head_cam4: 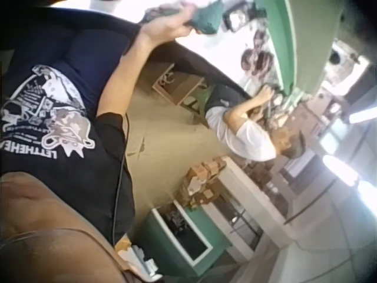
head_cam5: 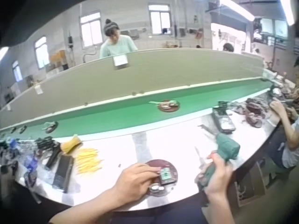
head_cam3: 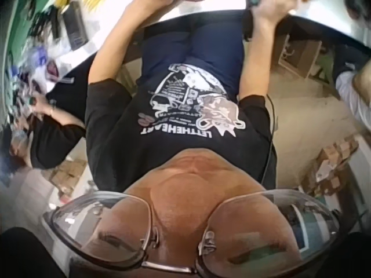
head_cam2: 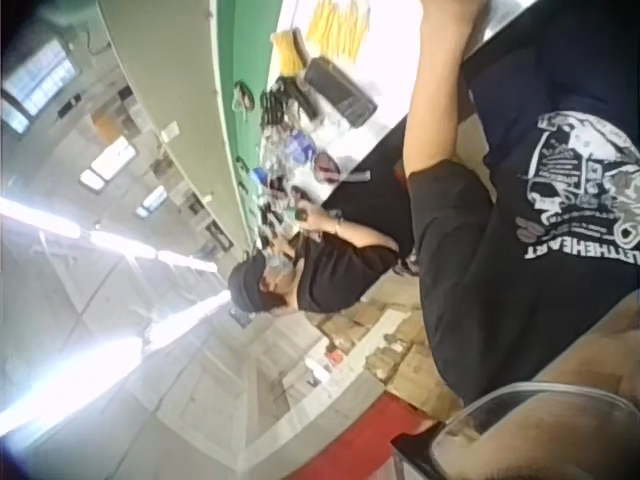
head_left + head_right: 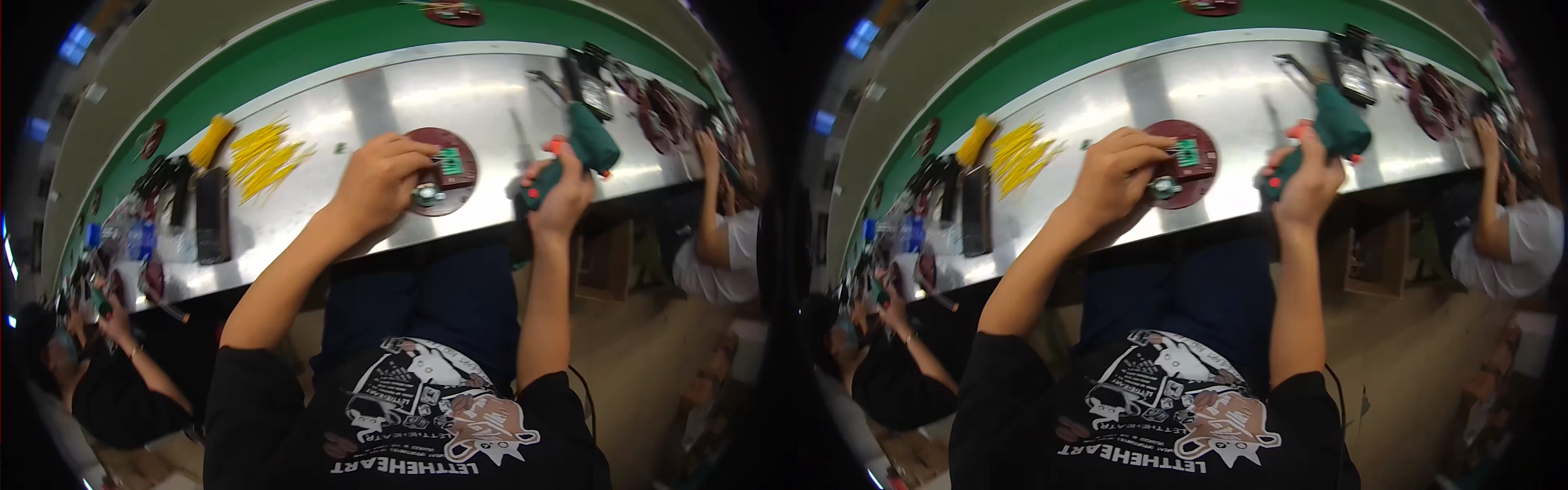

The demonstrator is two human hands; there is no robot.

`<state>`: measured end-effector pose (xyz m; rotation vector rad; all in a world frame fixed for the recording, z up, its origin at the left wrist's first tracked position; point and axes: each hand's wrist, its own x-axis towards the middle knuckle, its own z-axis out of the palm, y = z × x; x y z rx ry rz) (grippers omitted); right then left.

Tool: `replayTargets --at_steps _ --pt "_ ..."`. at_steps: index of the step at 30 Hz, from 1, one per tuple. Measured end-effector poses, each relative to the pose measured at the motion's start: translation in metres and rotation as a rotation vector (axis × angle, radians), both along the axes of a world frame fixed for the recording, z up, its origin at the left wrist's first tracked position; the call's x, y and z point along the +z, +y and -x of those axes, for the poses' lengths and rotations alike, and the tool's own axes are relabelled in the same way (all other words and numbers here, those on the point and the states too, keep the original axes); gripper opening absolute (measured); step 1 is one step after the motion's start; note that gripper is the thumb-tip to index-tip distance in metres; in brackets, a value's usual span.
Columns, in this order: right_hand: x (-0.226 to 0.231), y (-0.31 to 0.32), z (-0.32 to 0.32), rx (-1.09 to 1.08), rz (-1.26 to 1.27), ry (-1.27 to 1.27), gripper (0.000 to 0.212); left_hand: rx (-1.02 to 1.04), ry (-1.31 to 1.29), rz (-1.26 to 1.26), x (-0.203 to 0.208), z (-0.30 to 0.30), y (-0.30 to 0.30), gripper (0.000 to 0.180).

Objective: Soldering wires and electronic components onto circular circuit boards at an assembly line station.

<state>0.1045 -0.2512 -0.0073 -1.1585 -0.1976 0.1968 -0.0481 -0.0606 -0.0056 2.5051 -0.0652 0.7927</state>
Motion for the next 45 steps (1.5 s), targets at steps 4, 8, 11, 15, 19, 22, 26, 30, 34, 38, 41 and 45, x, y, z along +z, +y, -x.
replayTargets --at_steps 4,8,11,15,19,22,26,30,34,38,41,45 --pt "-0.003 -0.011 -0.01 -0.049 -0.025 -0.017 0.028 -0.045 -0.03 -0.123 0.014 0.002 0.008 0.013" --pt "-0.003 -0.006 -0.007 -0.069 -0.007 -0.093 0.03 -0.055 -0.122 -0.021 0.035 0.031 0.018 0.015" --pt "-0.006 -0.003 -0.008 -0.043 -0.011 -0.107 0.032 0.25 0.062 0.064 0.041 0.078 0.059 0.017" --pt "-0.003 -0.005 -0.005 -0.031 -0.002 -0.107 0.032 0.685 0.28 -0.217 0.034 0.115 0.087 0.016" --pt "-0.003 -0.006 -0.006 -0.029 -0.003 -0.113 0.031 0.66 0.341 -0.148 0.027 0.12 0.099 0.013" --pt "-0.004 -0.007 -0.007 -0.027 -0.003 -0.124 0.031 0.602 0.305 -0.105 0.024 0.118 0.104 0.013" --pt "-0.004 -0.007 -0.006 -0.02 -0.006 -0.126 0.031 0.603 0.197 -0.103 0.023 0.119 0.104 0.01" --pt "-0.002 -0.006 -0.005 -0.021 0.007 -0.133 0.031 0.553 -0.006 -0.109 0.035 0.115 0.096 0.007" --pt "-0.004 -0.008 -0.004 0.012 0.007 -0.153 0.03 0.595 -0.237 -0.141 0.055 0.108 0.08 0.006" --pt "-0.003 -0.012 -0.005 0.063 0.017 -0.179 0.03 0.551 -0.209 -0.079 0.056 0.087 0.075 0.009" --pt "0.0 -0.012 -0.004 0.061 0.05 -0.181 0.03 0.502 -0.173 -0.013 0.06 0.077 0.059 0.007" --pt "0.004 -0.015 -0.002 0.117 0.019 -0.186 0.029 0.414 -0.107 0.028 0.054 0.06 0.023 0.006"
